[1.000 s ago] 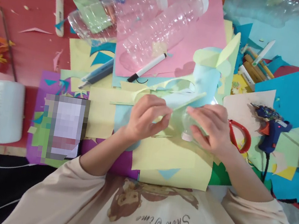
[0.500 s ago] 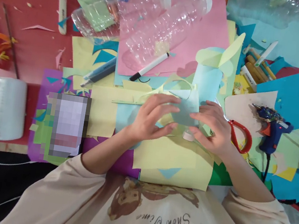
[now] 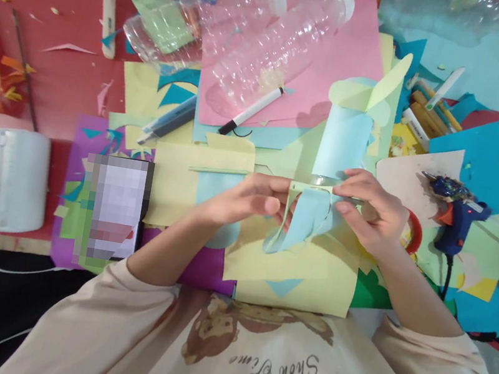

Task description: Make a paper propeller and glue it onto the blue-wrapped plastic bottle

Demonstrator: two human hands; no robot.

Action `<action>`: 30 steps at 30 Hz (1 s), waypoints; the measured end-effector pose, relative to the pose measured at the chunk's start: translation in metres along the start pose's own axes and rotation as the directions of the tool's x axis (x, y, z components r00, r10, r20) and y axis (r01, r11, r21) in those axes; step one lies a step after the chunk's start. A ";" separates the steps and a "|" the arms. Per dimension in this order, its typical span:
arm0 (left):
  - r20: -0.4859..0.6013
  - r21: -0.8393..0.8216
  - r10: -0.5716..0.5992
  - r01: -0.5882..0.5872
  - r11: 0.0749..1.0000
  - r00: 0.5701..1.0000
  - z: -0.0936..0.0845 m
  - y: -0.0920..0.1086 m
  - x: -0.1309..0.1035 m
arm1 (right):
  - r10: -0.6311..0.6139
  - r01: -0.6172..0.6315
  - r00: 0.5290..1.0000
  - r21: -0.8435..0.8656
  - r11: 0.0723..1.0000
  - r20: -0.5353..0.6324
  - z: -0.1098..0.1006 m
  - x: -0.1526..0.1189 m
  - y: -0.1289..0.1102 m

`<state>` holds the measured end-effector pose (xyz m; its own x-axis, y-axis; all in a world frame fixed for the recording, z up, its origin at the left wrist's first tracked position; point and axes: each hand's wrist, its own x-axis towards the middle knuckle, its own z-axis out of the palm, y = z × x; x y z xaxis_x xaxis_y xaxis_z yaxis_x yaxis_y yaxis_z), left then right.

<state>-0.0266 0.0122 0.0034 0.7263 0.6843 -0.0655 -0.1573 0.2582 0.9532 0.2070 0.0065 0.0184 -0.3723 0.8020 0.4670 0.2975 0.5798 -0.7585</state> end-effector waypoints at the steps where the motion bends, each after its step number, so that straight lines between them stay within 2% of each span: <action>1: 0.041 -0.057 -0.041 0.043 0.997 0.998 0.000 0.001 0.000 | 0.006 -0.006 1.000 0.007 1.000 0.001 0.000 0.000 0.001; 4: 0.158 -0.190 -0.138 0.167 0.967 0.978 -0.001 0.003 0.000 | -0.010 0.010 1.000 0.061 0.998 0.000 0.002 0.000 0.001; 6: 0.276 -0.226 -0.172 0.238 0.945 0.946 -0.001 0.006 -0.001 | -0.023 0.023 1.000 0.092 0.995 -0.007 0.003 -0.001 0.000; 8: 0.368 -0.192 -0.190 0.274 0.942 0.910 -0.001 0.009 -0.001 | 0.012 -0.008 0.999 0.071 0.997 -0.049 0.003 -0.003 -0.001; 10: 0.381 -0.081 -0.224 0.274 0.958 0.897 0.000 0.011 0.001 | 0.083 -0.082 0.989 0.016 0.997 -0.125 0.002 -0.004 -0.002; 14: 0.277 0.134 -0.321 0.294 0.946 0.906 0.005 0.010 0.005 | 0.207 -0.220 0.946 -0.025 0.975 -0.248 0.001 -0.004 -0.001; 19: 0.126 0.221 -0.309 0.277 0.935 0.943 0.009 0.008 0.006 | 0.243 -0.247 0.941 0.012 0.969 -0.234 0.000 -0.001 0.000; 24: 0.021 0.280 -0.220 0.206 0.938 0.975 0.006 0.005 0.003 | 0.246 -0.237 0.938 0.068 0.969 -0.245 -0.005 -0.001 0.004; 27: -0.109 0.264 -0.104 0.130 0.956 0.989 0.003 0.003 0.002 | 0.290 -0.275 0.938 0.102 0.956 -0.189 -0.006 -0.001 0.006; 30: -0.300 0.201 0.036 0.026 0.979 0.953 0.004 0.003 0.004 | 0.293 -0.278 0.944 0.112 0.954 -0.151 -0.005 0.000 0.003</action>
<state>-0.0213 0.0129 0.0069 0.4862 0.8660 -0.1169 -0.0004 0.1339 0.9910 0.2125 0.0092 0.0181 -0.1313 0.9488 0.2874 0.2889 0.3139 -0.9044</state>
